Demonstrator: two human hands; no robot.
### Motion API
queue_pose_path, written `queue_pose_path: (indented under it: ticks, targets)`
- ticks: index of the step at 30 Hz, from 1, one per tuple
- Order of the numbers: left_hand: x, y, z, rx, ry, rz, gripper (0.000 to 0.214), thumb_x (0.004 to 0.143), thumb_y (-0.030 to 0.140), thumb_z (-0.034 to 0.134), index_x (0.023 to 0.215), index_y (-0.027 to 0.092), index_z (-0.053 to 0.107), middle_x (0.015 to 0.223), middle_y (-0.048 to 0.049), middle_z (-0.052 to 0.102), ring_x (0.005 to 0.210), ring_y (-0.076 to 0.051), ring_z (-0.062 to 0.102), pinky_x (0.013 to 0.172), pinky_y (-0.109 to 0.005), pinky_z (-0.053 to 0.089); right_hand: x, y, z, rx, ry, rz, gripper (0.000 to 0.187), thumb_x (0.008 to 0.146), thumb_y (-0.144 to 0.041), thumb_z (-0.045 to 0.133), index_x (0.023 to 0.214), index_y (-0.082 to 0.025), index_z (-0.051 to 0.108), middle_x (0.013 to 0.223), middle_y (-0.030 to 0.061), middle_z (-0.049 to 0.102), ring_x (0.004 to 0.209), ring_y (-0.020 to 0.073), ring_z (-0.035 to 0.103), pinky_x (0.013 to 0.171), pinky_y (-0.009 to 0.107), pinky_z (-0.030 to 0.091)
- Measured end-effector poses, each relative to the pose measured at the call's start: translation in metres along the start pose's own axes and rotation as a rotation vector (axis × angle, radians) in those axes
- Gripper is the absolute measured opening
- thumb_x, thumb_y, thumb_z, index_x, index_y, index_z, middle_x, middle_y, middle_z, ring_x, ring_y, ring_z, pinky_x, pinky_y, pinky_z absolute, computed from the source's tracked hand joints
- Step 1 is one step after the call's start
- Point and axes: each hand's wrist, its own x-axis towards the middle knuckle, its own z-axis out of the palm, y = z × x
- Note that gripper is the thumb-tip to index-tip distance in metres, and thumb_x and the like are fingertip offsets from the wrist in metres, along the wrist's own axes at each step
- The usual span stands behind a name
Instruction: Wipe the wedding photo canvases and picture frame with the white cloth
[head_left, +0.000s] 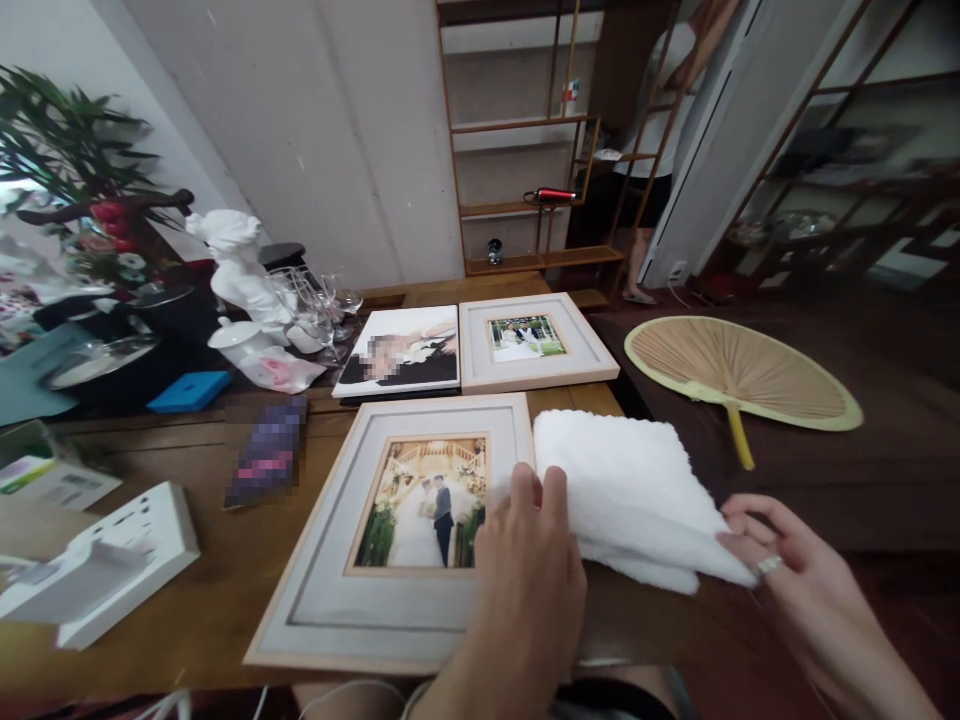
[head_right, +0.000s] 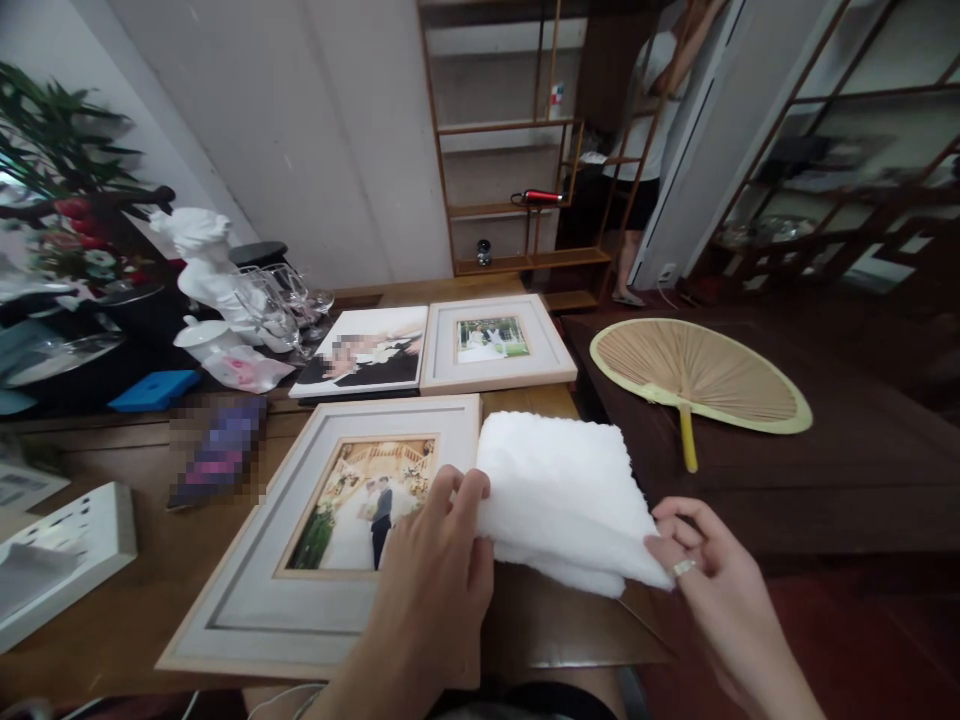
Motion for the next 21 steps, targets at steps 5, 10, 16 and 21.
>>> queue_pose_path:
  ticks: [5,10,16,21]
  targets:
    - [-0.004,0.000,0.000,-0.205,0.076,0.047,0.037,0.072,-0.003,0.035,0.098,0.021,0.046,0.105,-0.0083,0.045,0.087,-0.021,0.053,0.073,-0.036,0.044,-0.036,-0.023,0.018,-0.569,0.165,-0.599,0.021,0.076,-0.033,0.058,0.095,-0.026,0.054,0.104,0.0060,0.057,0.099,0.0295,0.054,0.084,0.044,0.043]
    - [-0.002,0.001,0.003,-0.260,0.147,0.036,0.032,0.071,0.000,0.041,0.093,0.022,0.049,0.109,-0.0064,0.044,0.089,-0.021,0.052,0.075,-0.036,0.044,-0.056,-0.022,0.049,-0.784,-0.125,-1.068,0.030,0.074,-0.022,0.060,0.104,-0.028,0.055,0.131,0.0073,0.041,0.120,0.0367,0.038,0.093,0.053,0.036]
    - [0.004,-0.004,-0.010,-0.303,0.133,0.070,0.032,0.069,0.003,0.043,0.094,0.023,0.049,0.104,-0.0045,0.048,0.066,-0.014,0.051,0.065,-0.031,0.042,-0.045,0.008,0.045,-0.871,-0.147,-1.003,0.048,0.078,-0.012,0.044,0.125,-0.026,0.044,0.136,0.0088,0.040,0.119,0.0337,0.041,0.093,0.053,0.036]
    - [0.010,-0.008,-0.023,-0.304,0.149,0.079,0.027,0.066,0.003,0.040,0.081,0.023,0.048,0.090,-0.0009,0.051,0.061,-0.013,0.049,0.059,-0.029,0.039,-0.036,0.007,0.015,-0.772,-0.200,-1.013,0.048,0.075,-0.007,0.042,0.118,-0.029,0.047,0.126,0.0040,0.050,0.110,0.0268,0.051,0.089,0.042,0.042]
